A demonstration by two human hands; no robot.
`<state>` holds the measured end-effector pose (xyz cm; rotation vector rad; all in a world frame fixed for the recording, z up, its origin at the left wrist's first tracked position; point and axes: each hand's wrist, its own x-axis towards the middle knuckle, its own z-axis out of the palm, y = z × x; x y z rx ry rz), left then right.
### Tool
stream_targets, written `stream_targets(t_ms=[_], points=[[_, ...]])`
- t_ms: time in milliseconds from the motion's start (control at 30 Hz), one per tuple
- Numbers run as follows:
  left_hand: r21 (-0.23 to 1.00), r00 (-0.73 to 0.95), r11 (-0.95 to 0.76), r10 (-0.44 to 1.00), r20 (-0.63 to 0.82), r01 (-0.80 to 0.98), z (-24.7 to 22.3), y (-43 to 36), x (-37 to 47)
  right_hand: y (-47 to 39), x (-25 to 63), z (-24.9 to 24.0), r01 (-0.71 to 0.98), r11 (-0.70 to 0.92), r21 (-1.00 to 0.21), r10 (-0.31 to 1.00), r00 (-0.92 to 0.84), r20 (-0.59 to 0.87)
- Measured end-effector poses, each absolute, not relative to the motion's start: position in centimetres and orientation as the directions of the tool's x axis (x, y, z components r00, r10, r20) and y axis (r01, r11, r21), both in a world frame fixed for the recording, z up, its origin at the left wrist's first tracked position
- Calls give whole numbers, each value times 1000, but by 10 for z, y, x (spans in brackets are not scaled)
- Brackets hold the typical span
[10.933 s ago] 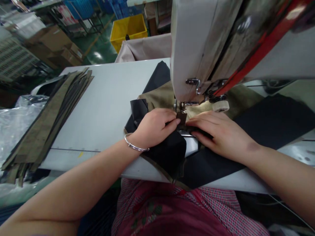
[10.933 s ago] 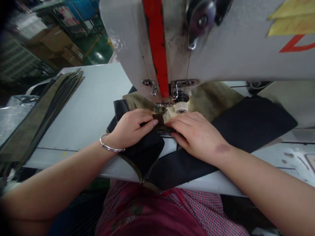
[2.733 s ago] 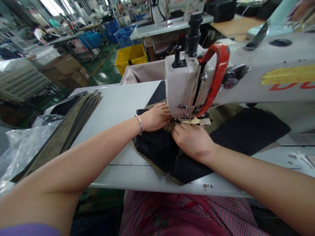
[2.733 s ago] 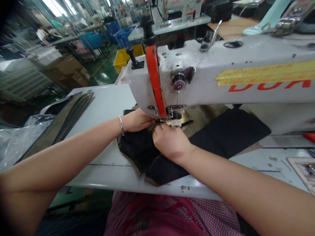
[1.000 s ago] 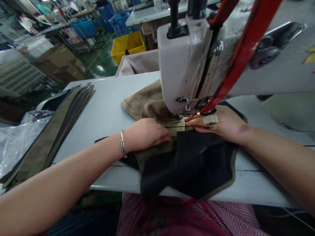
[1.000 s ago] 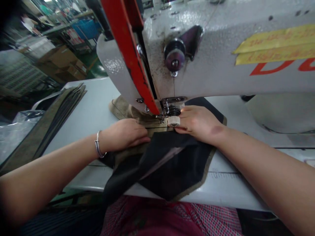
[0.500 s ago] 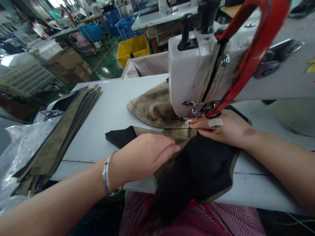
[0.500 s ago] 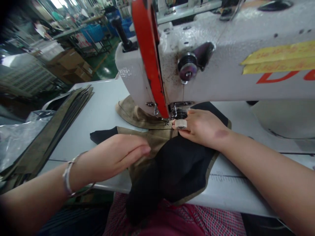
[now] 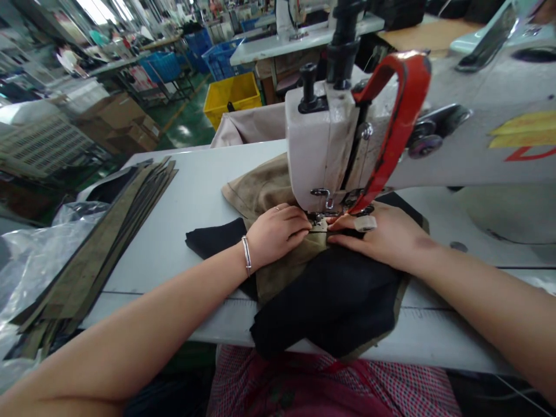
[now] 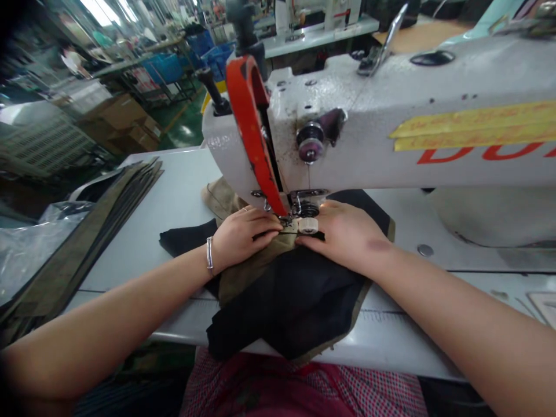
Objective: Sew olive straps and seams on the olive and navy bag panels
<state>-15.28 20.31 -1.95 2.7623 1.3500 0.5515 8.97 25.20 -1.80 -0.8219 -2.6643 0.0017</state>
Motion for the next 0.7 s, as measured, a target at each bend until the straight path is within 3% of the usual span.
stream_targets(t_ms=[133,300,533,700], points=[[90,621,-658,740,257,748,-12,205,-156,248,85,-23,527,850,-4,484,-778,400],[127,628,-654,754,195,746,1,216,-156,245,89,-26,311,949,-57,308,-870,386],[216,609,-613,788,91,760,9,214,-151,231,75,-20,457,889,-35,448,-848,284],[231,542,-569,822,174,789,-4,183,-143,232,80,-20,447,887,-113,459,-836,300]])
